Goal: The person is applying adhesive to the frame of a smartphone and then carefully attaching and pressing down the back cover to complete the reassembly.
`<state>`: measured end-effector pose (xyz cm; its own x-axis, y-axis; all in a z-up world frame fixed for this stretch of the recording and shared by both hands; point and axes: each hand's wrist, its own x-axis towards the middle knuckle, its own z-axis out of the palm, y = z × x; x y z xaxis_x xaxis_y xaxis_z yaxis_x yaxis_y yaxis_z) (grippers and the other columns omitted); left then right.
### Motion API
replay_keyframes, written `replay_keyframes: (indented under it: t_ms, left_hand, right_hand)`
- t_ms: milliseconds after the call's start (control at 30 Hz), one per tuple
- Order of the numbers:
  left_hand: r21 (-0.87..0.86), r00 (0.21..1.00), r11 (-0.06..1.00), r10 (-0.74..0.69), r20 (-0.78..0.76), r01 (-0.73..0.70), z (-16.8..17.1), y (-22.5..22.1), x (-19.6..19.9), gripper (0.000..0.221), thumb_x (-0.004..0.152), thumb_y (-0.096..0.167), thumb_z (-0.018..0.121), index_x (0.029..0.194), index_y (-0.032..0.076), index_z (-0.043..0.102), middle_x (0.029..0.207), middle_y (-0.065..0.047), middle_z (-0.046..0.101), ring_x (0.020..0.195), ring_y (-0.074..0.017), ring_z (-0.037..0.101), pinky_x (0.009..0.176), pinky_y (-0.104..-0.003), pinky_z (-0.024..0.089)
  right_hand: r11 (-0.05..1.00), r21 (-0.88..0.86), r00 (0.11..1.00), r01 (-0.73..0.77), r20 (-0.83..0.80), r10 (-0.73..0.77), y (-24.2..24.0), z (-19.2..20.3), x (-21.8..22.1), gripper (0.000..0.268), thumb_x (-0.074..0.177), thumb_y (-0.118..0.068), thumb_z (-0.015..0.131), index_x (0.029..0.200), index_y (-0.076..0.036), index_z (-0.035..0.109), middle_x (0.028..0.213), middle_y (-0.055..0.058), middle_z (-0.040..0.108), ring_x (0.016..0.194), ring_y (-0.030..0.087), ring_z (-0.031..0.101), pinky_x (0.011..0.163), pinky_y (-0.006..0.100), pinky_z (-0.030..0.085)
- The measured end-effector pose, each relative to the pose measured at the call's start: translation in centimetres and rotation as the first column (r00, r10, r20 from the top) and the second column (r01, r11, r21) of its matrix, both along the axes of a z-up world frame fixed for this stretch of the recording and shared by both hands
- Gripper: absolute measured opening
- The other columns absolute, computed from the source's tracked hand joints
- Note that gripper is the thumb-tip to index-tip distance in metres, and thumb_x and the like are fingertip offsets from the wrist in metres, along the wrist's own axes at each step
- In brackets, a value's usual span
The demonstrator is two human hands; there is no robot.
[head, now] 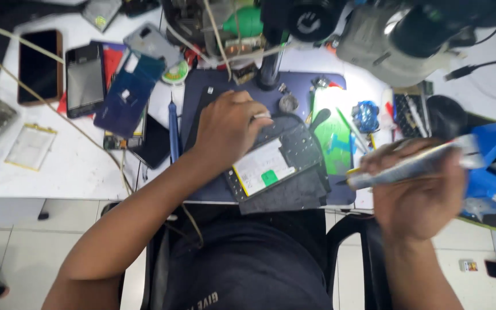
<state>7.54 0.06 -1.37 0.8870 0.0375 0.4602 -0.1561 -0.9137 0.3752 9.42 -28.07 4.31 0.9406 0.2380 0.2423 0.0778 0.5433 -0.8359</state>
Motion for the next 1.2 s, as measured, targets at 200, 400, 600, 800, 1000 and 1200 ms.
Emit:
replay_keyframes:
  t_ms: [200, 400, 600, 800, 1000, 1200]
  left_hand:
    - [0.113, 0.928, 0.986, 0.155, -0.338, -0.123, -1.6, 1.8, 3.8, 0.035, 0.09, 0.036, 0.079, 0.118, 0.015, 0.074, 0.102, -0.008, 0.074, 0.093, -0.0372, 0.07, 0.067, -0.054, 0.054]
    - [0.045, 0.763, 0.994, 0.105, -0.638, -0.099, 5.3, -2.4, -2.6, 0.054, 0.095, 0.071, 0.056, 0.095, 0.018, 0.069, 0.092, -0.001, 0.068, 0.084, -0.0218, 0.066, 0.074, -0.045, 0.051]
    - [0.118, 0.864, 0.99, 0.121, -0.489, -0.072, 1.9, -3.8, -4.8, 0.078, 0.074, 0.071, 0.084, 0.122, 0.016, 0.054, 0.111, -0.005, 0.066, 0.107, -0.0314, 0.063, 0.065, -0.054, 0.055]
    - [-0.266, 0.763, 0.963, -0.199, -0.615, 0.037, 3.9, -2.8, -4.8, 0.052, 0.095, 0.043, 0.062, 0.125, 0.0, 0.06, 0.101, -0.022, 0.068, 0.099, -0.0446, 0.069, 0.084, -0.057, 0.053]
    - [-0.736, 0.774, 0.677, -0.452, -0.443, -0.026, 3.3, -1.9, -4.7, 0.045, 0.089, 0.031, 0.062, 0.12, -0.001, 0.068, 0.085, -0.022, 0.077, 0.083, -0.0368, 0.079, 0.077, -0.046, 0.06]
    - [-0.708, 0.802, 0.706, -0.434, -0.411, 0.019, 3.6, -1.8, -5.7, 0.068, 0.084, 0.023, 0.064, 0.149, 0.007, 0.05, 0.146, -0.012, 0.061, 0.046, -0.012, 0.051, 0.072, -0.038, 0.063]
  right_hand:
    - [0.997, -0.017, 0.995, -0.079, 0.052, 0.08, -0.1, -0.6, 0.2, 0.041, 0.11, -0.043, 0.051, 0.093, -0.009, 0.068, 0.078, 0.009, 0.066, 0.07, 0.021, 0.065, 0.072, 0.037, 0.055]
    - [0.998, -0.052, 0.998, 0.027, 0.061, -0.023, -0.2, -0.9, 1.0, 0.015, 0.098, -0.023, 0.07, 0.091, -0.01, 0.067, 0.076, 0.007, 0.066, 0.068, 0.02, 0.067, 0.066, 0.036, 0.06]
    - [0.961, -0.266, 0.996, -0.076, 0.015, 0.083, -0.2, -1.5, 0.6, 0.009, 0.095, -0.008, 0.067, 0.102, -0.004, 0.062, 0.072, 0.011, 0.063, 0.056, 0.023, 0.065, 0.045, 0.035, 0.058]
    - [0.94, -0.326, 0.991, -0.103, 0.049, 0.125, 0.4, -2.5, 0.6, 0.017, 0.089, -0.007, 0.067, 0.086, 0.01, 0.062, 0.055, 0.022, 0.058, 0.04, 0.024, 0.063, 0.028, 0.036, 0.054]
    - [0.982, -0.117, 0.989, -0.149, 0.005, 0.15, 0.1, -2.3, 0.3, 0.018, 0.099, -0.01, 0.057, 0.098, 0.006, 0.067, 0.073, 0.024, 0.066, 0.07, 0.036, 0.078, 0.055, 0.044, 0.066]
    - [0.981, -0.087, 0.985, -0.172, 0.017, 0.174, -0.1, 0.9, 0.4, 0.018, 0.105, -0.022, 0.061, 0.1, -0.01, 0.073, 0.083, 0.006, 0.07, 0.071, 0.019, 0.068, 0.071, 0.035, 0.057]
